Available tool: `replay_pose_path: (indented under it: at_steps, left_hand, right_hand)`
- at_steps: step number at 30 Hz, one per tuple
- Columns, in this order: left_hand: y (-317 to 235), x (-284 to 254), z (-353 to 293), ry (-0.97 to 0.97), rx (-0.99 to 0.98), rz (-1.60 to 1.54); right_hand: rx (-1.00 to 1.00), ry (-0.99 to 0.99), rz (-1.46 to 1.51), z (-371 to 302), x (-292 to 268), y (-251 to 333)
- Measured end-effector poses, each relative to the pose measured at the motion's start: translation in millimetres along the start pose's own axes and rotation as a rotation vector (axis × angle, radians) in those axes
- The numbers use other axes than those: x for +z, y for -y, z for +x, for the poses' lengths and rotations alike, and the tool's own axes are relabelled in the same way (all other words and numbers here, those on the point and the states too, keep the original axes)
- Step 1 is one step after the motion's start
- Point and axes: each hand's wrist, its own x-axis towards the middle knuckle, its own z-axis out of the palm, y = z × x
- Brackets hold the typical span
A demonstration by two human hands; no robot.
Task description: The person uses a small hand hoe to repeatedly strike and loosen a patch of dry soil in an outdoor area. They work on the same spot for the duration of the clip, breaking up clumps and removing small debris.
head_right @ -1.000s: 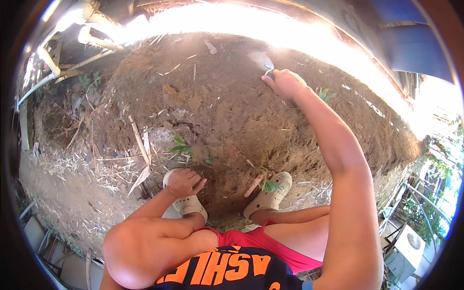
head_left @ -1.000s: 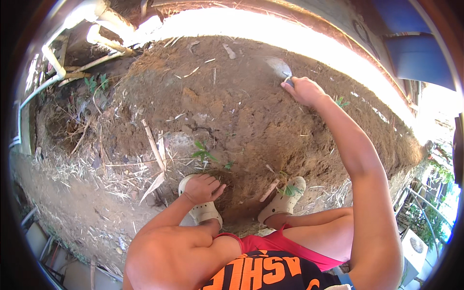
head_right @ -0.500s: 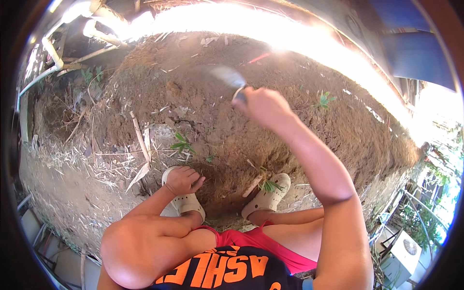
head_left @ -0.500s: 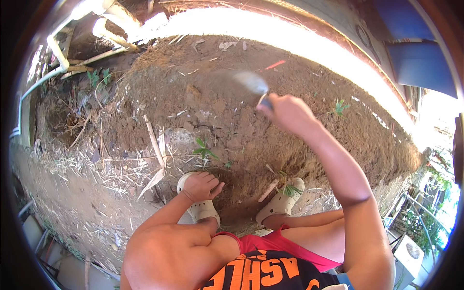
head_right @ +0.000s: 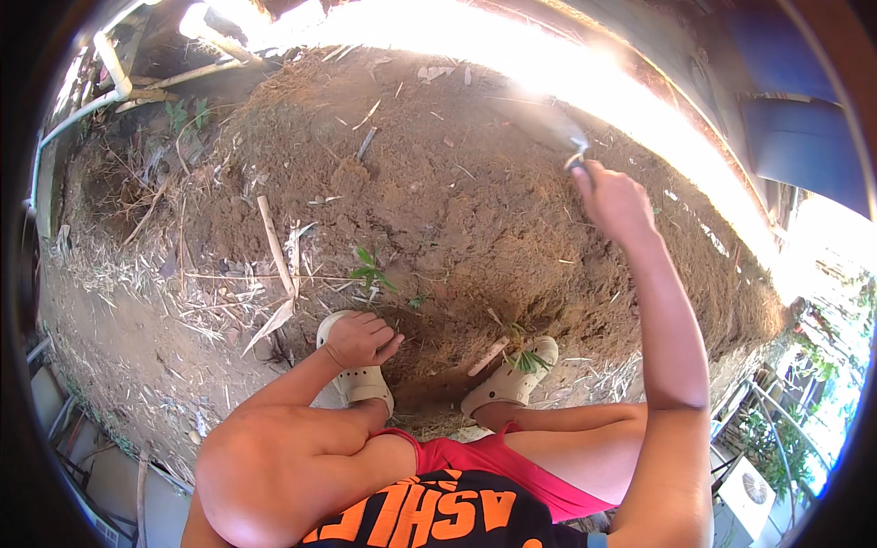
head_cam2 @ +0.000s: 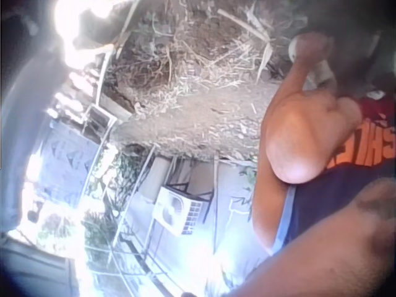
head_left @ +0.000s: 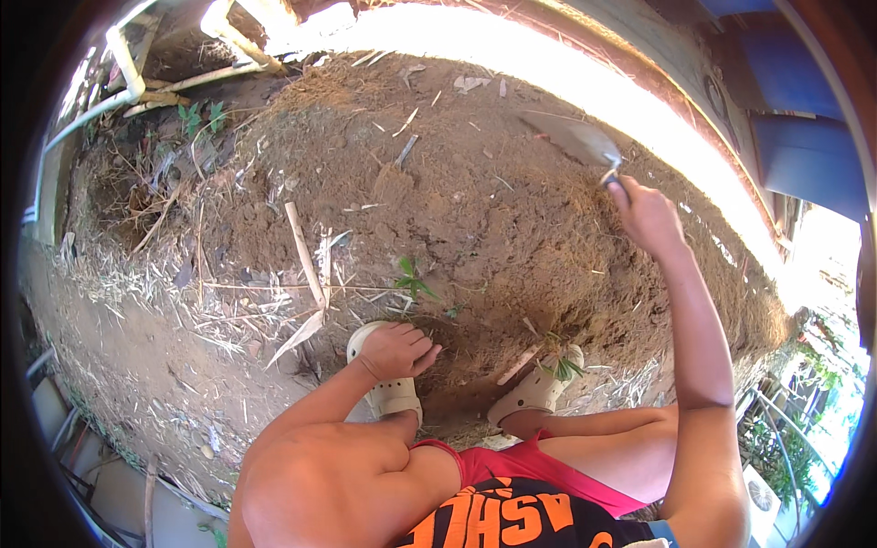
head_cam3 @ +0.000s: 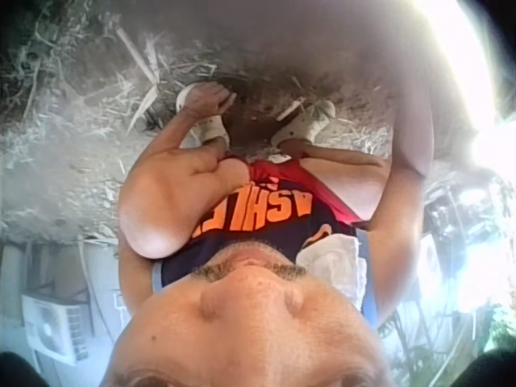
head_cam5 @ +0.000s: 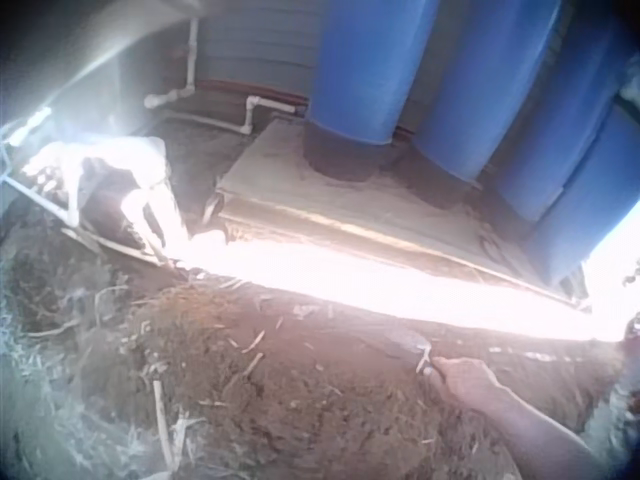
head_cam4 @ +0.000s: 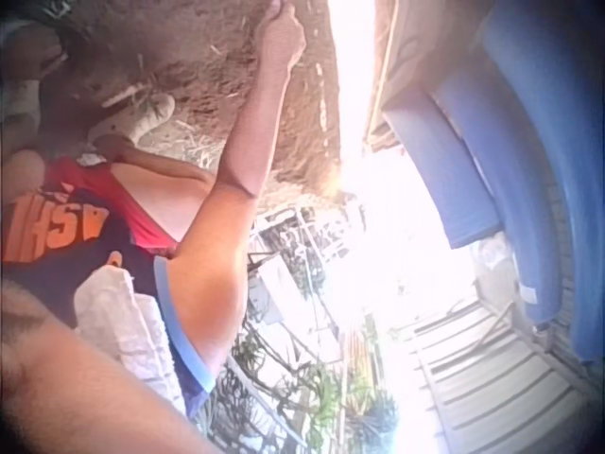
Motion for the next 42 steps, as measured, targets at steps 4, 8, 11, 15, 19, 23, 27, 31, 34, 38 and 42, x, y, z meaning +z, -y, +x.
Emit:
replay_pose_path:
  at_steps: [4, 8, 11, 15, 19, 23, 27, 31, 34, 38, 42]
  left_hand:
    - [1.3, 5.8, 6.5, -0.017, 0.016, -0.033]
    - [0.1, 6.2, 11.4, 0.015, 0.035, -0.028]
    - [-0.8, 1.5, 13.6, 0.026, 0.037, -0.03]
    - [-0.3, -0.8, 7.6, 0.001, 0.031, -0.021]
    - [1.2, -1.6, 2.9, -0.006, 0.004, -0.011]
    - [-3.0, 2.3, 9.0, -0.012, 0.005, 0.0]
    - [-0.4, 2.2, 9.0, -0.012, 0.024, -0.015]
    - [-1.2, 1.3, 7.6, -0.005, 0.016, 0.001]
    - [-1.8, 1.6, 9.7, 0.0, 0.016, -0.012]
    - [-2.3, -0.1, 9.1, -0.014, 0.016, -0.016]
    - [-1.4, -3.5, 4.7, 0.0, 0.004, 0.001]
  right_hand:
    - [-0.069, -0.197, -0.093, 43.5, 7.9, -21.6]
    - [-0.067, -0.097, -0.073, 63.0, -8.3, -12.8]
    - [-0.011, 0.02, 0.138, 54.1, 12.3, 10.8]
    - [-0.011, -0.11, 0.208, 35.8, 35.5, 28.8]
    - [0.073, -0.119, 0.12, 27.7, 24.1, 32.1]
    - [-0.018, -0.187, 0.056, 43.7, 14.2, 39.1]
    - [-0.095, -0.131, -0.029, 44.2, 3.9, 33.4]
    - [-0.263, -0.151, -0.117, 23.7, 20.8, 39.6]
    - [-0.269, -0.172, -0.154, 0.2, 31.9, 41.7]
    - [-0.376, -0.273, -0.145, -28.3, 28.5, 23.3]
    - [-0.321, -0.299, -0.18, -29.0, 23.1, 20.7]
